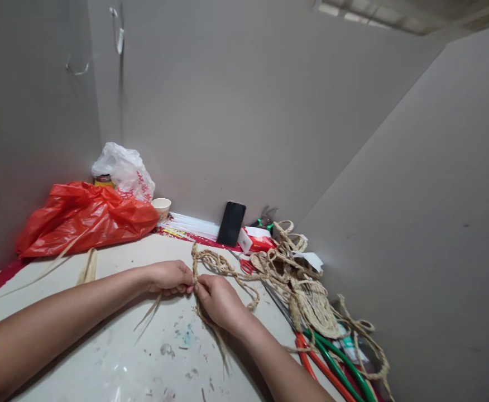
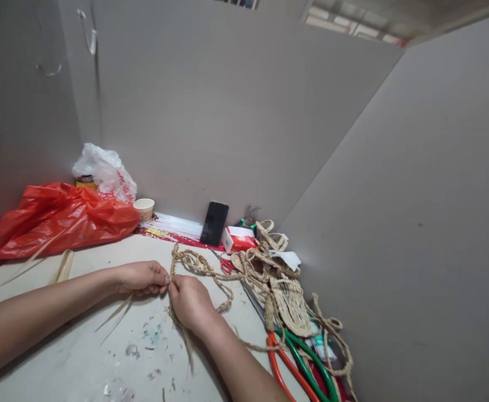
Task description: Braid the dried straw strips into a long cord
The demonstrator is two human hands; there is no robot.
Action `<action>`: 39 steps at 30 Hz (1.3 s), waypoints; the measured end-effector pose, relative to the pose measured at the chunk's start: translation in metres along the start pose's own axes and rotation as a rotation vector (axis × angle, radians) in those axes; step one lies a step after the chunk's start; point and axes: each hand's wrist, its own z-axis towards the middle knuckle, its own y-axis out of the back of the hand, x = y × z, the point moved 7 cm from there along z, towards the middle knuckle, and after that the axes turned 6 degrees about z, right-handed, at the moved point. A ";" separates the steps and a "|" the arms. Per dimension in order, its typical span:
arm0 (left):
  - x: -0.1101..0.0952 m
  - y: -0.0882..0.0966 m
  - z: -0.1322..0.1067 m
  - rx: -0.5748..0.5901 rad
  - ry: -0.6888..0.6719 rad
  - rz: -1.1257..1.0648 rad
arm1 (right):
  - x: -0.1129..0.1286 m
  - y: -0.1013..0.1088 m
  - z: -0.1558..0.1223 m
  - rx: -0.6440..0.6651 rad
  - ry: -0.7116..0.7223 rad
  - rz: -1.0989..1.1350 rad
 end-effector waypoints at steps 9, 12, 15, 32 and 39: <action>-0.002 0.002 0.000 -0.198 -0.063 0.086 | 0.006 0.015 -0.002 0.016 -0.051 -0.010; -0.001 0.000 0.000 -0.181 -0.062 -0.001 | 0.007 0.003 -0.002 0.098 -0.074 0.050; 0.000 -0.002 -0.001 -0.174 -0.013 -0.145 | 0.010 -0.011 -0.006 0.103 -0.070 0.045; -0.008 0.001 -0.006 0.123 -0.109 -0.314 | -0.004 0.021 0.006 -0.083 -0.136 0.470; -0.008 0.001 -0.005 0.099 -0.130 -0.282 | -0.013 -0.021 0.000 0.153 -0.327 0.691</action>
